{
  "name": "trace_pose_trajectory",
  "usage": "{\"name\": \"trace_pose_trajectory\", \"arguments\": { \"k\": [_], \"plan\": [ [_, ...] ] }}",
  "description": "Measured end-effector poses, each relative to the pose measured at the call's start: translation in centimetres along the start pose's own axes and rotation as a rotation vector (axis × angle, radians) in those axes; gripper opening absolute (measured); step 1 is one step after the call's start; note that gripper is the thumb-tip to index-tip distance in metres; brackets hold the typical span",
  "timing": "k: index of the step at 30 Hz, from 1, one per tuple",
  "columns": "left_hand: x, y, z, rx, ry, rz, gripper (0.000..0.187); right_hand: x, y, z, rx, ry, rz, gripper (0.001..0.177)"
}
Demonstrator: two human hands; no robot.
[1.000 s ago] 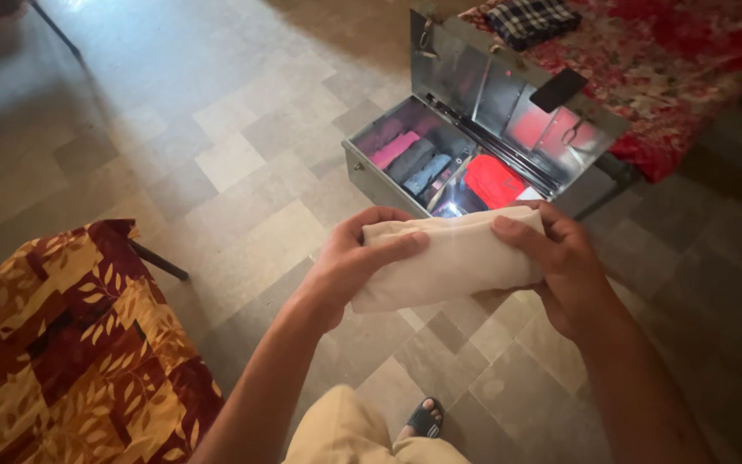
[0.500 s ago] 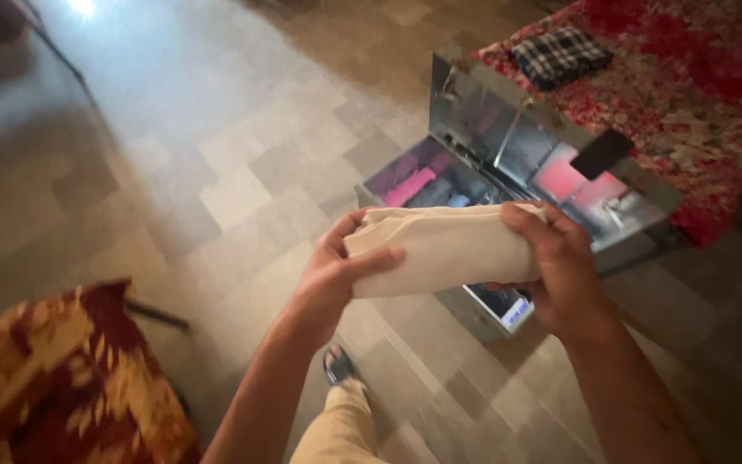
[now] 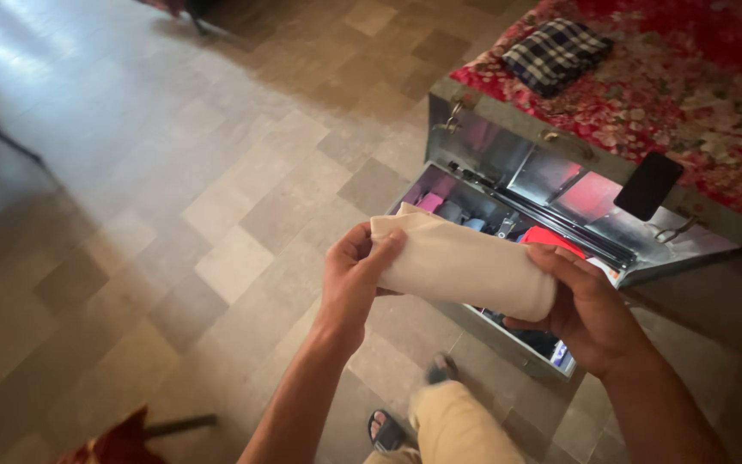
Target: The person folds a white t-shirt and a white tank top on a patterned bedspread, then places them into a metal storage box. The person also briefly handles a small box of soap.
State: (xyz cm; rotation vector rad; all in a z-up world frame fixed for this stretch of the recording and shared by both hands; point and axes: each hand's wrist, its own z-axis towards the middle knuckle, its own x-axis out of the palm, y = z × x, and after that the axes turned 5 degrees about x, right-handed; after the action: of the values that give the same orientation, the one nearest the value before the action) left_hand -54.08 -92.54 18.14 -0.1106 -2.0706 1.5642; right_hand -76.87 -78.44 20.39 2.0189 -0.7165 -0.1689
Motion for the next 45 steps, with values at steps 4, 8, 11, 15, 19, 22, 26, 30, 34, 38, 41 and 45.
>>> {"name": "trace_pose_trajectory", "arguments": {
  "k": [4,8,11,15,19,22,26,30,34,38,41,45],
  "plan": [
    [0.5,0.9,7.9,0.001,0.001,0.027,0.034,-0.5,2.6,6.6,-0.016,0.045,-0.063,0.039],
    [2.1,1.0,16.3,-0.019,0.022,0.045,0.035,-1.5,6.1,14.3,0.01,0.028,-0.237,0.056],
    [3.4,1.1,22.1,-0.069,0.063,0.065,0.037,-3.1,8.4,19.5,0.01,0.044,-0.298,0.063],
    [5.2,2.9,28.9,-0.118,0.166,0.113,0.043,-5.4,9.5,24.6,0.037,-0.011,-0.306,0.068],
    [6.7,6.5,34.4,-0.219,0.275,0.154,0.048,-7.3,8.5,28.3,0.137,-0.038,-0.363,0.071],
    [7.3,11.0,38.4,-0.196,0.392,0.161,0.046,-8.9,5.8,31.5,0.225,0.026,-0.426,0.074],
    [6.6,18.6,43.0,-0.254,0.492,0.313,0.044,-11.4,-0.8,36.9,0.353,0.001,-0.375,0.077],
    [3.7,27.6,48.3,-0.275,0.601,0.402,0.047,-13.1,-9.8,43.9,0.323,0.005,-0.269,0.075],
    [-0.9,37.1,53.3,-0.215,0.671,0.661,0.054,-13.8,-19.5,52.4,0.255,-0.105,-0.296,0.082],
    [-7.1,45.7,57.6,-0.283,0.736,0.777,0.058,-13.2,-27.5,59.9,0.196,-0.171,-0.569,0.082],
    [-10.9,51.8,60.4,-0.082,0.832,0.855,0.057,-12.3,-32.5,64.8,0.161,-0.196,-0.671,0.081],
    [-14.6,58.2,63.1,-0.117,0.868,1.084,0.051,-11.2,-37.9,70.3,0.108,-0.162,-0.782,0.075]
  ]
}}
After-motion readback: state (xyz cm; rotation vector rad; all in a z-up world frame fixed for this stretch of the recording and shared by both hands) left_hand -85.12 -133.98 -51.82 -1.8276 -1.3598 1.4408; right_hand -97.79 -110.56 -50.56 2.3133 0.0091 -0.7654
